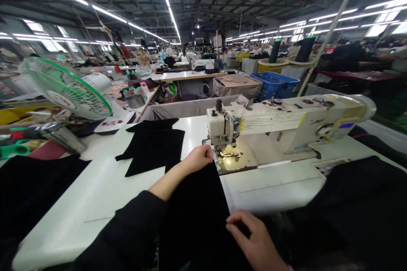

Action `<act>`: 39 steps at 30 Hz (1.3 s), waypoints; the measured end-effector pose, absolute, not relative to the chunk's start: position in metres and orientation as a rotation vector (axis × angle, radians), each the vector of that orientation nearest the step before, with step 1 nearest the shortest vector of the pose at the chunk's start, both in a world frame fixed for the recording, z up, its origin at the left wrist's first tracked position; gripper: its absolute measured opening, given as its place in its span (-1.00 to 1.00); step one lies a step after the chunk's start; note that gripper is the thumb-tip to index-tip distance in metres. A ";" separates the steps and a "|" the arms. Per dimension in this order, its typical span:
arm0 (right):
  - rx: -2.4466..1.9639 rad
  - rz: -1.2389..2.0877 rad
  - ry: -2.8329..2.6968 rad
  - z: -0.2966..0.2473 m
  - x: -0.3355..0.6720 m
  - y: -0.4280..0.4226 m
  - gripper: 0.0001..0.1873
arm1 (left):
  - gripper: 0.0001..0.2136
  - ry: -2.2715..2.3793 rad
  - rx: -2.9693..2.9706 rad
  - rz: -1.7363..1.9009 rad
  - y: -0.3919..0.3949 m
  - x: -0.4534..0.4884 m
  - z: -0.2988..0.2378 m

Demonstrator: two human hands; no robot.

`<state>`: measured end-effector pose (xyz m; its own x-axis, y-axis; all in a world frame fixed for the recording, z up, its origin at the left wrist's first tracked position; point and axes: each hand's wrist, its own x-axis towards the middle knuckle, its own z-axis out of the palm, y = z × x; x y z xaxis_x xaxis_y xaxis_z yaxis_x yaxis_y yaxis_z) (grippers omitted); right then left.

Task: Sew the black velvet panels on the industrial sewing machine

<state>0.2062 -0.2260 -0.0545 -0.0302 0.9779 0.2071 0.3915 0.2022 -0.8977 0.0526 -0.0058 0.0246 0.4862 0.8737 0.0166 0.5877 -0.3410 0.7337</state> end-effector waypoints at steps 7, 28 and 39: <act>-0.977 0.202 -2.064 -0.050 0.233 -0.221 -0.65 | -0.90 1.218 2.028 0.605 -0.010 0.048 -0.002; -1.063 -0.058 -2.127 -0.043 0.231 -0.200 -0.72 | -0.87 1.349 2.192 0.625 0.022 0.075 0.001; -1.051 0.034 -2.145 -0.033 0.231 -0.199 -0.67 | -0.71 0.636 2.861 0.380 -0.145 0.032 -0.013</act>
<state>0.2309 -0.1993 -0.0335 -0.3947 0.6930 0.6033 0.6736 0.6648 -0.3229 0.0319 -0.1447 -0.0128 0.8752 0.4371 0.2072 0.3895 -0.8908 0.2339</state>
